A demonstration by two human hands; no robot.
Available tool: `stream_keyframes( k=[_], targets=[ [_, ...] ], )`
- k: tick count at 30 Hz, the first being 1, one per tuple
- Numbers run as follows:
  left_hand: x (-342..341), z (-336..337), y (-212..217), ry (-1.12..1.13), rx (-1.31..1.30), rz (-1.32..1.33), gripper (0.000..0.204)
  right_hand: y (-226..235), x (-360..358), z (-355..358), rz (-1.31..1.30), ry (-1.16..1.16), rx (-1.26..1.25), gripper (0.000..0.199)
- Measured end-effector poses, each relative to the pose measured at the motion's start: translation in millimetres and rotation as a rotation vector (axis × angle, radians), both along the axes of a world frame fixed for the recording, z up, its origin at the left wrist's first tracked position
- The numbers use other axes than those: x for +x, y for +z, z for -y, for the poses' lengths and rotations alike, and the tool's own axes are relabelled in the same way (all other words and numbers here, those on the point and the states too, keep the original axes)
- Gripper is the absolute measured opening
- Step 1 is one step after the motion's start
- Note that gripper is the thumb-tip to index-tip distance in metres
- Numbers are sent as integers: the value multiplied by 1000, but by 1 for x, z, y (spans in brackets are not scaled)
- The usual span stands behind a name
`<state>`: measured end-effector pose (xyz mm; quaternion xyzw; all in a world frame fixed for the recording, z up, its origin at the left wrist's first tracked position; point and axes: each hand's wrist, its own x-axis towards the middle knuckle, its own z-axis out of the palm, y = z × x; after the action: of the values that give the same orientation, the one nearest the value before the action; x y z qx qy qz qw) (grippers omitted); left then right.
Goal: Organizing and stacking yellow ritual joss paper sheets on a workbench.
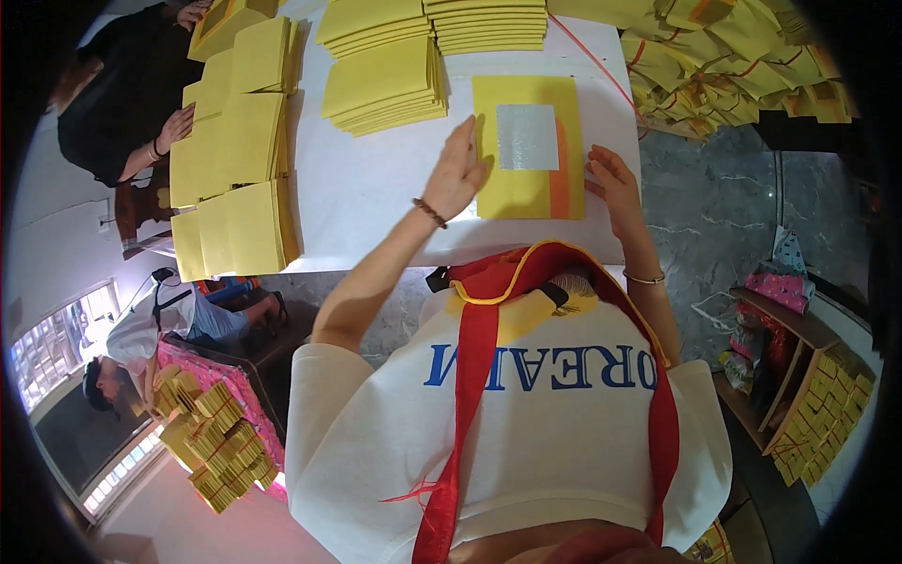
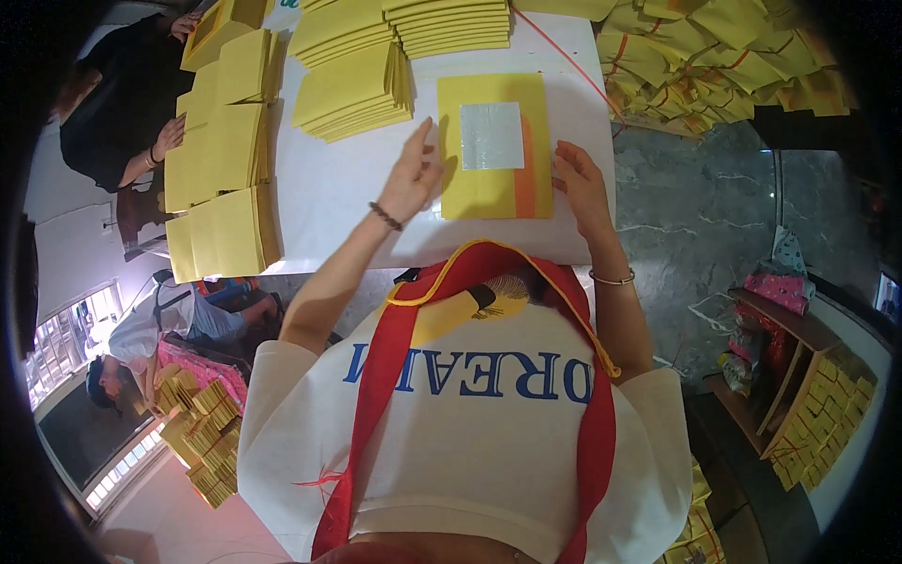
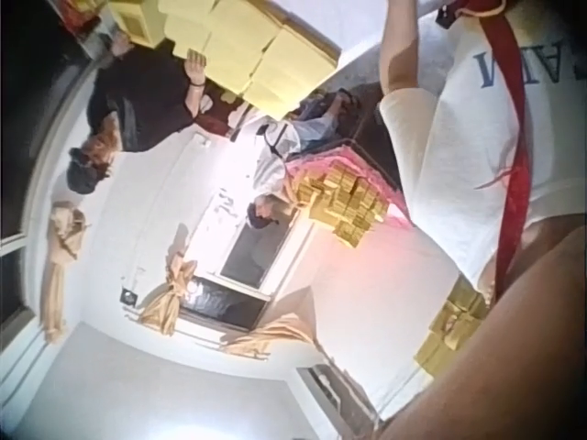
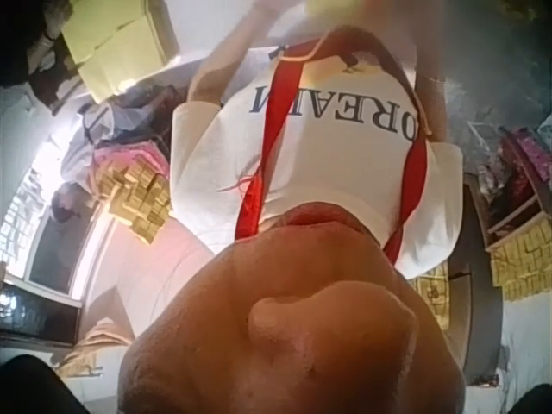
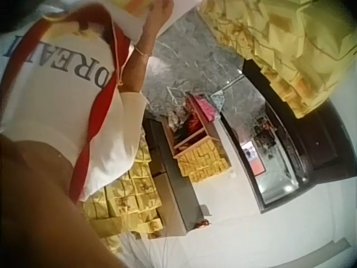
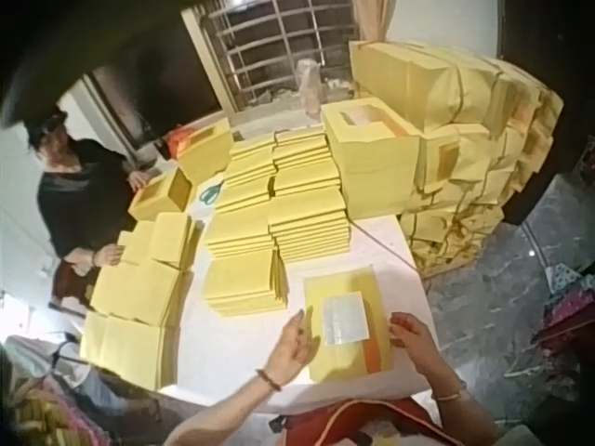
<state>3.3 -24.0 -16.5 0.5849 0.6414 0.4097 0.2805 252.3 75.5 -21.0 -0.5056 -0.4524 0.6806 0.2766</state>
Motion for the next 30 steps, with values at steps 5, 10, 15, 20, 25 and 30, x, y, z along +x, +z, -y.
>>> stream_keyframes(
  k=[5, 10, 15, 20, 25, 30],
  targets=[
    [26, -14, -16, 348, -197, 445, 65, 4, -9, -4, 25, 5, -32, 39],
    [20, -16, -34, 332, -124, 174, 69, -2, -11, -13, 9, 7, -56, 42],
    [20, -15, -29, 246, -72, -147, 71, 1, -18, -15, -21, 61, -66, 42],
    [16, -8, -20, 214, -156, 76, 72, 4, -31, 2, 15, 62, 145, 53],
    [-2, 1, -9, 60, 70, -231, 73, -19, -17, -12, -157, 113, -23, 56],
    [3, 1, -3, -163, 227, -386, 52, -10, -13, -6, -182, 78, -130, 52]
  ],
)
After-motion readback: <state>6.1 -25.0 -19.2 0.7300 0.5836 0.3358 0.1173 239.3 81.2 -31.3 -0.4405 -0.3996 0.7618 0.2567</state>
